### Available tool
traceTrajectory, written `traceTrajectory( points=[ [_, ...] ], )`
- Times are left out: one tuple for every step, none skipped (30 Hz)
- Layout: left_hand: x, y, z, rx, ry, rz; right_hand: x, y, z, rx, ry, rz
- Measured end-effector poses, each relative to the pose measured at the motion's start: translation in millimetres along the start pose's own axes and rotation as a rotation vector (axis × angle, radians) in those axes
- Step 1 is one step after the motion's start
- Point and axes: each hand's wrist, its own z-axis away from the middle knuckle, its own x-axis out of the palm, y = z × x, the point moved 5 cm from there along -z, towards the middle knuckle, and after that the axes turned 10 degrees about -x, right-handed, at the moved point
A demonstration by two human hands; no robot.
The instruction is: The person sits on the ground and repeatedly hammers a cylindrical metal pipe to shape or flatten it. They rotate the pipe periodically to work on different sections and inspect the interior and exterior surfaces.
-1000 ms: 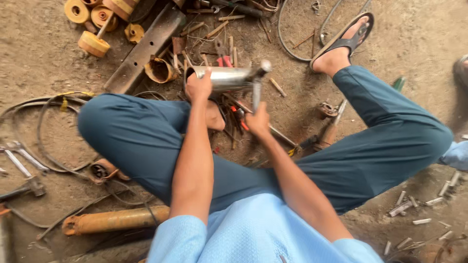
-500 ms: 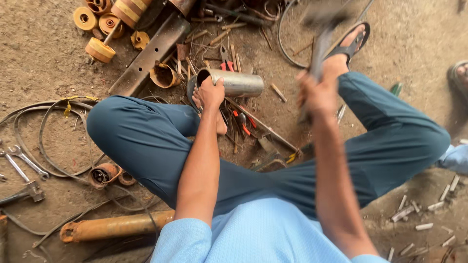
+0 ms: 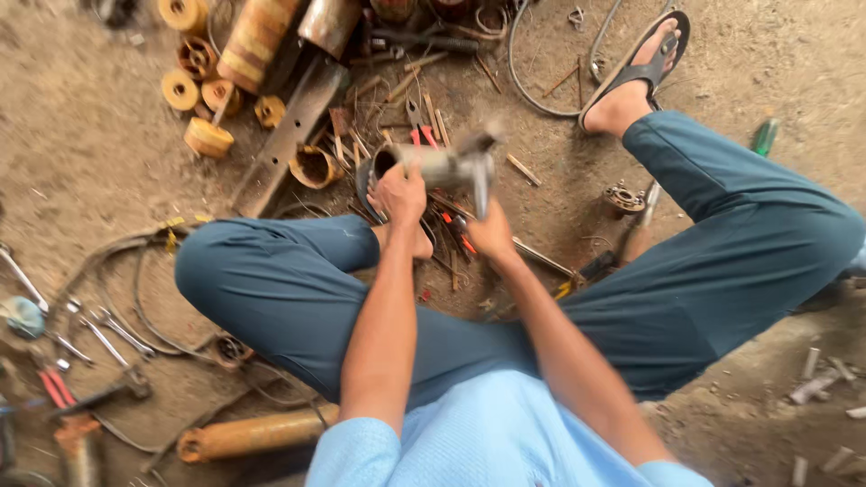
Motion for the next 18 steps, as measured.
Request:
traceTrajectory(
  points=[
    [-2,-12,-7,-0.099,0.018,0.017,13,32,16,0.140,-0.142,0.048],
    [-1,-23,-11,-0.197,0.023,0.031,19,66,32,0.404,-0.158,-0.119],
    [-1,-26,-14,-0.156,0.034,0.062,22,95,48,0.662,-0.175,-0.294],
    [0,-25,-17,-0.119,0.049,0.106,25,118,58,0.903,-0.197,-0.471],
    [0,-22,-20,-0.082,0.064,0.150,23,132,57,0.958,-0.134,-0.497],
    [0,-18,-23,-0.030,0.063,0.173,22,141,57,1.016,-0.072,-0.524],
    [0,-12,-25,0.022,0.062,0.196,21,145,56,1.074,-0.010,-0.551],
    [-2,-12,-15,0.054,0.056,0.212,18,144,62,1.075,0.004,-0.635],
    [-2,-11,-6,0.036,0.009,0.155,14,139,68,1.073,0.019,-0.719],
    [-3,-3,-3,0.021,-0.030,0.114,10,131,63,1.053,0.032,-0.800],
    [-7,6,2,0.006,-0.070,0.073,3,121,60,1.045,0.030,-0.780],
    [-11,29,1,0.085,-0.143,0.032,-4,113,40,1.016,0.028,-0.772],
    [-14,52,1,0.164,-0.214,-0.012,-13,103,19,0.987,0.026,-0.763],
    [-19,63,11,0.229,-0.299,-0.074,-28,92,7,0.857,-0.005,-0.705],
    [-22,75,17,0.281,-0.349,-0.109,-42,80,-6,0.728,-0.036,-0.645],
    [-23,79,30,0.322,-0.409,-0.152,-55,70,-7,0.695,-0.022,-0.639],
    [-22,80,44,0.362,-0.470,-0.194,-68,60,-7,0.662,-0.010,-0.632],
    [-21,88,47,0.339,-0.468,-0.194,-77,49,-16,0.644,-0.017,-0.594]
  ],
)
